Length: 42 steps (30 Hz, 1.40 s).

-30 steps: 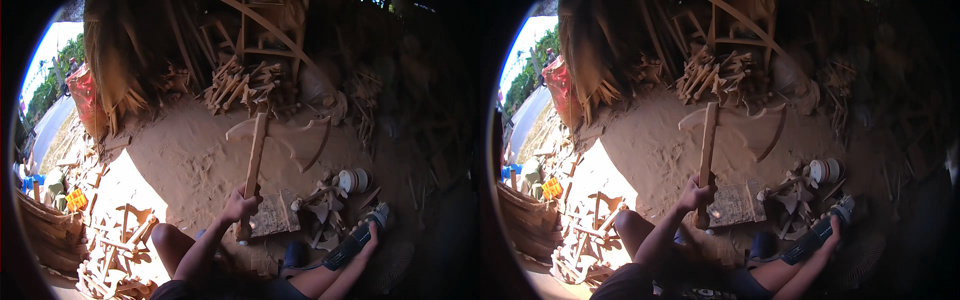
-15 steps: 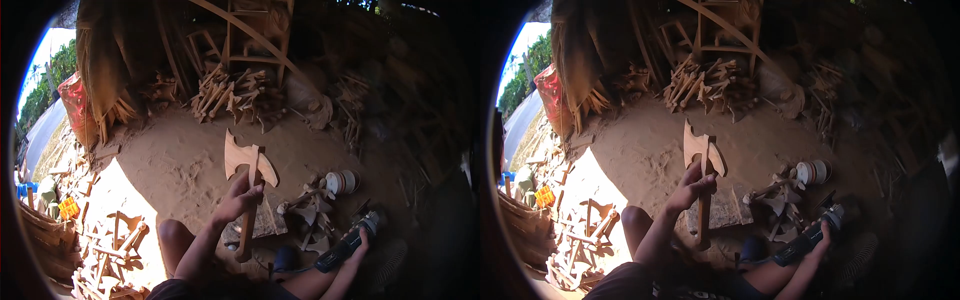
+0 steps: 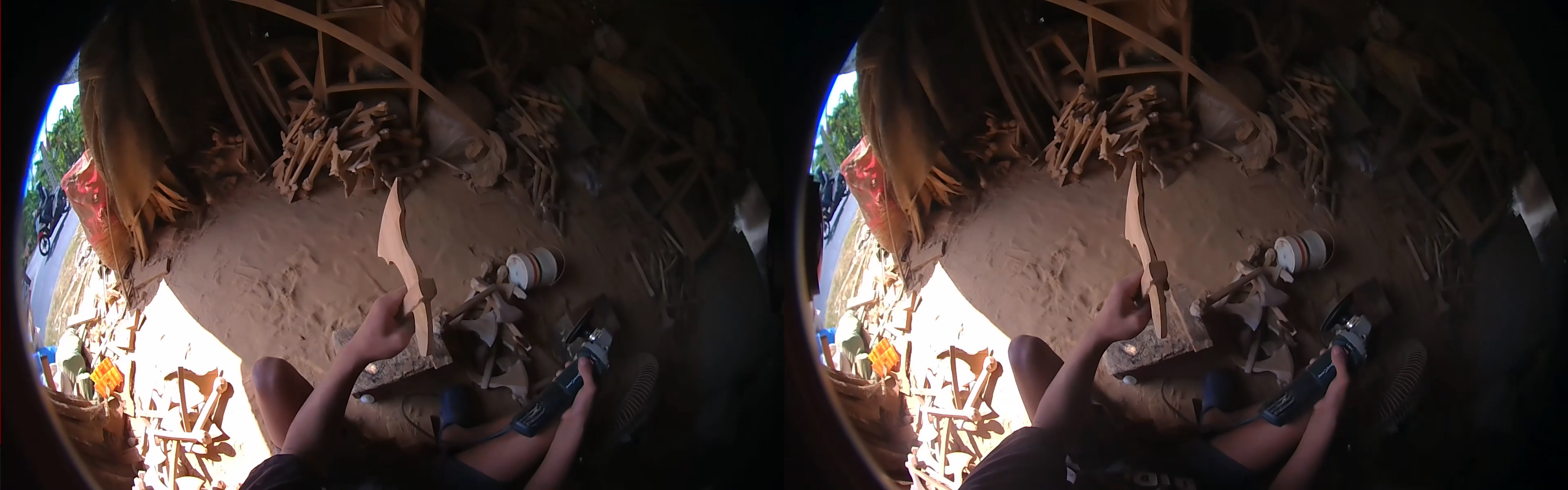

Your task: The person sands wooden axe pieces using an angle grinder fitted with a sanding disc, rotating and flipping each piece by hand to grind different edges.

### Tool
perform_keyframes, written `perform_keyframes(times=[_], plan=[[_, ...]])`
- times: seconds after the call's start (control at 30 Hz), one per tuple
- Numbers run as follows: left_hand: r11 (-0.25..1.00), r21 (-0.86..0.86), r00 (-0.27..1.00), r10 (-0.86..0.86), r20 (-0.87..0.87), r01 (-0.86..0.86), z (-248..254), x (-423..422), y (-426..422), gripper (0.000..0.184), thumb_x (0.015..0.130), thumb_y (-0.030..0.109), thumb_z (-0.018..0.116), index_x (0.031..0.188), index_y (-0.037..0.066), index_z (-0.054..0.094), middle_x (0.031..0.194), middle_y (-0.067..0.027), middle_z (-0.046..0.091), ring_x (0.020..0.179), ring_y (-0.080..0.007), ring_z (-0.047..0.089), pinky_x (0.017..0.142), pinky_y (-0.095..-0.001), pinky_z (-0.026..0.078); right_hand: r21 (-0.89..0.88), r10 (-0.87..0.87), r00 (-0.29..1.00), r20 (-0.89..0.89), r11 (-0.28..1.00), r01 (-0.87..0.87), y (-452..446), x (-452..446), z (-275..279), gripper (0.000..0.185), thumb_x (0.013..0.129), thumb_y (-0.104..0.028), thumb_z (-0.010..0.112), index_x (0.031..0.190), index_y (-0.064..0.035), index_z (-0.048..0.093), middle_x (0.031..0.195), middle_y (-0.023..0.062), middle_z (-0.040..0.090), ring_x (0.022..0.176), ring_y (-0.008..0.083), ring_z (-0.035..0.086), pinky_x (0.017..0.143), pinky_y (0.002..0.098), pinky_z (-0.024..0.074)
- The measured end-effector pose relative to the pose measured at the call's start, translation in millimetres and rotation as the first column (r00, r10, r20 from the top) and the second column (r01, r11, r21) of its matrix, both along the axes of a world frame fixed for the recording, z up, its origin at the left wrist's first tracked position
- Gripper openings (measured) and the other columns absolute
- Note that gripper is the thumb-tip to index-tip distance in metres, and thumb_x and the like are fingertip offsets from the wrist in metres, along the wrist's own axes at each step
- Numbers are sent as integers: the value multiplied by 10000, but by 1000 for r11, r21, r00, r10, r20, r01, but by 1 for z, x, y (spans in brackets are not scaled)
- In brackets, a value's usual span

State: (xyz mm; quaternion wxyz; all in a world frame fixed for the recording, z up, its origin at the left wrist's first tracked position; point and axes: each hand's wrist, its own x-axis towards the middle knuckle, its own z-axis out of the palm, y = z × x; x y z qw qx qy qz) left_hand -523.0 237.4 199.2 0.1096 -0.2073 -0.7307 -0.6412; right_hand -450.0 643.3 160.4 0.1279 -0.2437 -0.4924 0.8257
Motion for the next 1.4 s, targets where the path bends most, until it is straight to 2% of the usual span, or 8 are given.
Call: perform_keyframes(times=[0.23, 0.27, 0.33, 0.43, 0.77, 0.97, 1.13, 1.4], plan=[[878, -329, 906, 224, -360, -348, -6, -7, 3, 322, 739, 117, 732, 1046, 38, 677, 946, -154, 673, 772, -400, 662, 634, -437, 555, -20, 123, 973, -197, 991, -129, -22, 16, 14, 466, 876, -148, 706, 1297, -57, 530, 1011, 102, 636, 835, 237, 642, 754, 373, 565], [886, -303, 899, 228, -373, -351, -6, -8, 5, 300, 735, 105, 733, 1021, 36, 677, 899, -152, 655, 742, -393, 656, 616, -430, 541, -44, 110, 969, -221, 991, -122, -34, 15, 17, 516, 861, -138, 711, 1326, -54, 504, 1008, 117, 632, 831, 239, 640, 752, 377, 565], [896, -256, 882, 240, -405, -362, -5, -10, 5, 255, 728, 79, 734, 972, 31, 676, 805, -147, 617, 682, -378, 644, 578, -417, 513, 527, -40, 976, -216, 836, 151, -78, 23, 49, 735, 820, -178, 756, 1426, -28, 367, 1012, 133, 618, 821, 227, 641, 727, 379, 559], [905, -258, 888, 215, -407, -338, -5, -8, 5, 249, 728, 86, 733, 963, 28, 676, 801, -146, 610, 673, -373, 634, 577, -410, 508, 755, 128, 979, -157, 655, 35, -98, 24, 72, 879, 754, -315, 832, 1440, -18, 368, 1192, 178, 591, 963, 268, 643, 844, 398, 539], [846, -378, 884, 207, -419, -378, -23, -8, 0, 272, 721, 139, 753, 977, 59, 703, 1053, -137, 714, 777, -400, 684, 638, -438, 573, 752, 510, 799, -320, 650, -114, -170, 14, 92, 915, 743, -171, 881, 1431, 18, 308, 1241, 186, 554, 1081, 237, 615, 921, 368, 518], [908, -219, 866, 235, -441, -358, -17, -6, -3, 208, 726, 81, 742, 920, 32, 685, 836, -129, 669, 679, -361, 673, 585, -399, 539, 866, 474, 853, -217, 497, -55, -170, 15, 82, 893, 763, -129, 855, 1443, 14, 295, 1198, 165, 574, 1018, 207, 636, 871, 341, 536], [879, -285, 847, 211, -488, -383, -17, -12, -21, 182, 687, 94, 746, 846, 65, 662, 796, -99, 652, 680, -351, 660, 558, -402, 514, 645, 431, 861, -269, 745, -171, -174, 22, 101, 878, 746, -170, 883, 1414, 14, 345, 1186, 159, 604, 1050, 228, 647, 910, 364, 529], [800, -345, 675, 100, -731, -492, -2, -27, -50, 245, 554, 173, 748, 719, 112, 577, 724, -26, 557, 667, -254, 597, 611, -385, 448, 772, 599, 798, -70, 538, -337, -163, 40, 114, 873, 736, -203, 879, 1412, 3, 365, 1253, 175, 568, 1118, 243, 609, 971, 377, 494]])
